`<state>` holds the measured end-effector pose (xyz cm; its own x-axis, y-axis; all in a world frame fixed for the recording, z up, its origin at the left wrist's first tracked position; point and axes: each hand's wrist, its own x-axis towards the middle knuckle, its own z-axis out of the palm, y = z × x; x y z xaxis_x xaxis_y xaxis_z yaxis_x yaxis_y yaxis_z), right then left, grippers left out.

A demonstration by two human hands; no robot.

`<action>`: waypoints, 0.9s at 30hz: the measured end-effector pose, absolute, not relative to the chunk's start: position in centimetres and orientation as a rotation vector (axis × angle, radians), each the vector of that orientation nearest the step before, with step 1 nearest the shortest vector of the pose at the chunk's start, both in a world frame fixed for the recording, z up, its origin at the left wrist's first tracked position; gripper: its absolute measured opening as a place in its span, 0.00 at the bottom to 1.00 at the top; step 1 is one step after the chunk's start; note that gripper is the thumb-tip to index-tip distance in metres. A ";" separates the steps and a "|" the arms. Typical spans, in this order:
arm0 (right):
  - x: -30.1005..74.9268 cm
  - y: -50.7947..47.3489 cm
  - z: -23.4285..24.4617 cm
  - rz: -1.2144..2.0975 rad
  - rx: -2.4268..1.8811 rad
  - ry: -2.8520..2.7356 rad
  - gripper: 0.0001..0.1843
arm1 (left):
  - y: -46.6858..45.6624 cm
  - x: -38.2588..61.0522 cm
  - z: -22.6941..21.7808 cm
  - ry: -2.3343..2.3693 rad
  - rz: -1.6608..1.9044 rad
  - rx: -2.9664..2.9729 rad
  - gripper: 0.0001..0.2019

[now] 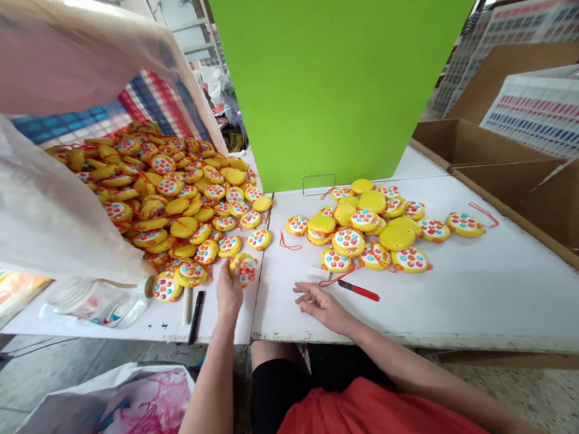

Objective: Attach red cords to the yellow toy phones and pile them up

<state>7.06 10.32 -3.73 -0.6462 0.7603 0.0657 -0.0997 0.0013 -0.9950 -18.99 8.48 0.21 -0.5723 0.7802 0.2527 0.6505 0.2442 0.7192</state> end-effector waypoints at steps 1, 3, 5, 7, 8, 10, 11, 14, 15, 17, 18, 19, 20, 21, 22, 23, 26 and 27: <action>7.0 10.3 -3.7 1.729 -0.689 -1.599 0.30 | 8.0 -17.6 0.0 2.251 1.262 1.339 0.22; 7.1 10.5 -3.4 1.809 -0.696 -1.495 0.34 | 7.0 -14.7 -0.6 1.915 1.305 1.229 0.24; 7.3 10.7 -3.0 1.830 -0.735 -1.471 0.31 | 6.1 -12.0 -1.4 1.639 1.293 1.150 0.26; 7.6 10.9 -2.7 1.752 -0.785 -1.547 0.25 | 5.4 -10.0 -2.0 1.502 1.289 1.138 0.25; 7.7 11.0 -2.5 1.700 -0.802 -1.592 0.23 | 5.1 -9.4 -2.2 1.462 1.295 1.146 0.25; 7.9 11.0 -2.3 1.632 -0.817 -1.646 0.20 | 4.7 -8.7 -2.4 1.405 1.312 1.171 0.25; 7.9 11.0 -2.3 1.617 -0.819 -1.650 0.20 | 4.6 -8.6 -2.4 1.388 1.311 1.188 0.25; 7.8 10.8 -2.4 1.590 -0.802 -1.667 0.20 | 4.3 -8.7 -2.2 1.408 1.279 1.231 0.26; 7.7 10.8 -2.4 1.587 -0.789 -1.678 0.21 | 4.2 -8.7 -2.1 1.427 1.276 1.226 0.26; 7.7 10.6 -2.4 1.593 -0.755 -1.707 0.22 | 4.1 -8.7 -2.1 1.445 1.287 1.198 0.25; 7.7 10.6 -2.4 1.600 -0.735 -1.724 0.23 | 4.1 -8.7 -2.2 1.448 1.299 1.184 0.24; 7.8 10.6 -2.3 1.606 -0.720 -1.739 0.24 | 4.1 -8.6 -2.2 1.448 1.305 1.176 0.24; 7.8 10.6 -2.3 1.611 -0.714 -1.750 0.25 | 4.0 -8.6 -2.3 1.447 1.308 1.176 0.24; 7.9 10.6 -2.3 1.609 -0.718 -1.758 0.26 | 4.0 -8.6 -2.4 1.438 1.308 1.185 0.24; 7.9 10.7 -2.3 1.599 -0.734 -1.757 0.26 | 3.9 -8.6 -2.4 1.414 1.306 1.200 0.25; 7.9 10.7 -2.4 1.585 -0.754 -1.750 0.26 | 3.9 -8.5 -2.4 1.380 1.298 1.218 0.28; 7.9 10.9 -2.8 1.573 -0.777 -1.703 0.25 | 3.7 -8.4 -2.1 1.338 1.251 1.264 0.42; 7.9 10.9 -2.9 1.589 -0.774 -1.681 0.24 | 3.7 -8.3 -1.9 1.353 1.235 1.264 0.45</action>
<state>7.86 10.87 -2.91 -0.5855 0.8067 0.0805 -0.0351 0.0740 -0.9966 -8.28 3.70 -1.91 -0.0898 0.9956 0.0250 0.1155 -0.0146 0.9932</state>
